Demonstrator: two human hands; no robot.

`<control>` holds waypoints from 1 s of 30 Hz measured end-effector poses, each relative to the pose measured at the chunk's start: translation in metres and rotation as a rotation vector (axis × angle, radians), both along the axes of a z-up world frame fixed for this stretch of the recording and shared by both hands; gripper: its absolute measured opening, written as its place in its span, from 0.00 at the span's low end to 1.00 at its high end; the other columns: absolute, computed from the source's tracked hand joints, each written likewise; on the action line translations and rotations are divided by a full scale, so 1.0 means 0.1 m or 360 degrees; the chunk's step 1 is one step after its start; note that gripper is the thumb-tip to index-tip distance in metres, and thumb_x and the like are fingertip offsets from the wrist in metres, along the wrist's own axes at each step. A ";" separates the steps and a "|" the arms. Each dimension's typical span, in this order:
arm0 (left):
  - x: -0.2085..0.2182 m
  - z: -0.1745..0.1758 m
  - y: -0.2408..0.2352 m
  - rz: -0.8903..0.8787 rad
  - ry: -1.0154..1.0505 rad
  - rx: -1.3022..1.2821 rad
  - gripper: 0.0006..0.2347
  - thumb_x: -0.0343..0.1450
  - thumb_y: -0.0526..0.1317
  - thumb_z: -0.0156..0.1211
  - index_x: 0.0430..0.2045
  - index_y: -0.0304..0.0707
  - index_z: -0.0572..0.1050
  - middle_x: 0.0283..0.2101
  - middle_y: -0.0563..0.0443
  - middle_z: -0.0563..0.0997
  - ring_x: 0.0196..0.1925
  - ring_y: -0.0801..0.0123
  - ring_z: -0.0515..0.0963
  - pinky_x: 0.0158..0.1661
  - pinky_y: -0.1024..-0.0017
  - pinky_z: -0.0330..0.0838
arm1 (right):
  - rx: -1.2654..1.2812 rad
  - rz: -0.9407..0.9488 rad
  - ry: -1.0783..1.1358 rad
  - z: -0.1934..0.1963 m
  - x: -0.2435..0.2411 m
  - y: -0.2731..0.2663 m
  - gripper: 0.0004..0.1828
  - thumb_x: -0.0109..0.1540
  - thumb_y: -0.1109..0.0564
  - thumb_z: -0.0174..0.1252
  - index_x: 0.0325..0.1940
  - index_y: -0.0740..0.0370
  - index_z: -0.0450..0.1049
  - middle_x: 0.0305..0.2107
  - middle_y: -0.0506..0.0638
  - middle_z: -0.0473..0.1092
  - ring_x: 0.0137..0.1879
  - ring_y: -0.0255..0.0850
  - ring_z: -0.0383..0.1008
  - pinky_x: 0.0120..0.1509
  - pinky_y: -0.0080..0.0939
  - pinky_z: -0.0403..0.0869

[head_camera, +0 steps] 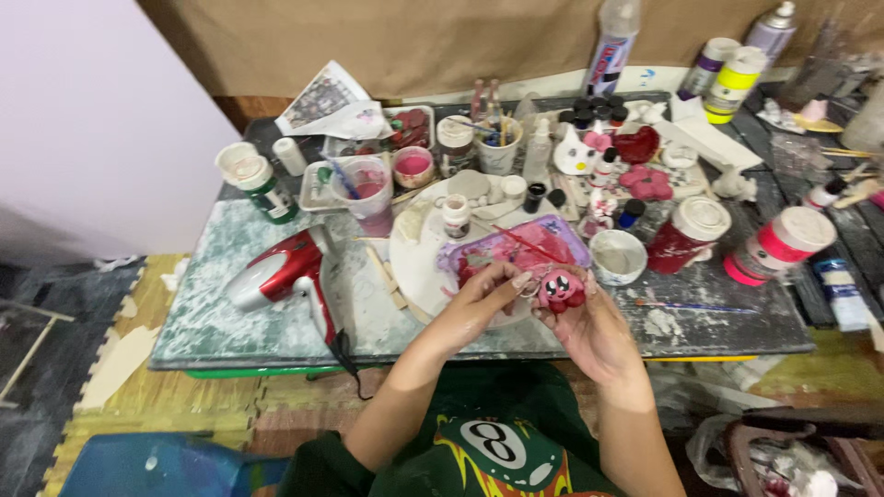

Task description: The person paints a small pink figurine and a red heart-shaped object using a paintbrush and red paint. They use a hairdryer to dry the paint between applications and switch between the two objects.

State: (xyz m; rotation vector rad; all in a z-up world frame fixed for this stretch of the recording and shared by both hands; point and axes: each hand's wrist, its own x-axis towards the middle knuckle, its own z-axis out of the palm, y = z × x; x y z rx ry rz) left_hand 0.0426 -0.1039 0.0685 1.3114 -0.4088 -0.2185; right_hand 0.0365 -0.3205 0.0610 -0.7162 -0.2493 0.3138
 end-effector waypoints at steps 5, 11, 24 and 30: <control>0.06 0.01 -0.08 -0.0047 0.0049 -0.0072 0.08 0.79 0.41 0.54 0.43 0.36 0.74 0.41 0.59 0.78 0.43 0.83 0.73 0.45 0.81 0.68 | 0.0043 -0.0008 -0.0008 -0.02 -0.01 -0.11 0.24 0.73 0.44 0.48 0.64 0.65 0.66 0.49 0.58 0.74 0.52 0.49 0.76 0.55 0.47 0.74; 0.23 0.10 -0.12 0.0015 0.0053 -0.0009 0.07 0.78 0.39 0.55 0.43 0.35 0.74 0.39 0.59 0.77 0.39 0.82 0.72 0.39 0.81 0.67 | -0.0043 0.0037 0.0029 -0.02 0.00 -0.22 0.26 0.73 0.44 0.49 0.65 0.67 0.66 0.48 0.57 0.73 0.51 0.47 0.76 0.54 0.44 0.74; 0.42 1.02 -0.44 0.0171 -0.0513 0.0592 0.09 0.76 0.41 0.60 0.40 0.32 0.76 0.37 0.55 0.80 0.37 0.81 0.76 0.40 0.78 0.73 | 0.0061 0.0052 -0.0167 -0.15 0.14 -0.47 0.29 0.73 0.48 0.50 0.72 0.71 0.60 0.54 0.62 0.71 0.60 0.54 0.73 0.61 0.50 0.71; 0.57 1.17 -0.55 0.0115 -0.0630 0.0673 0.09 0.74 0.39 0.60 0.40 0.31 0.76 0.37 0.54 0.81 0.37 0.79 0.78 0.38 0.76 0.76 | 0.0087 0.0027 -0.0060 0.00 0.19 -0.43 0.30 0.72 0.47 0.47 0.72 0.70 0.59 0.58 0.62 0.69 0.67 0.58 0.68 0.73 0.63 0.66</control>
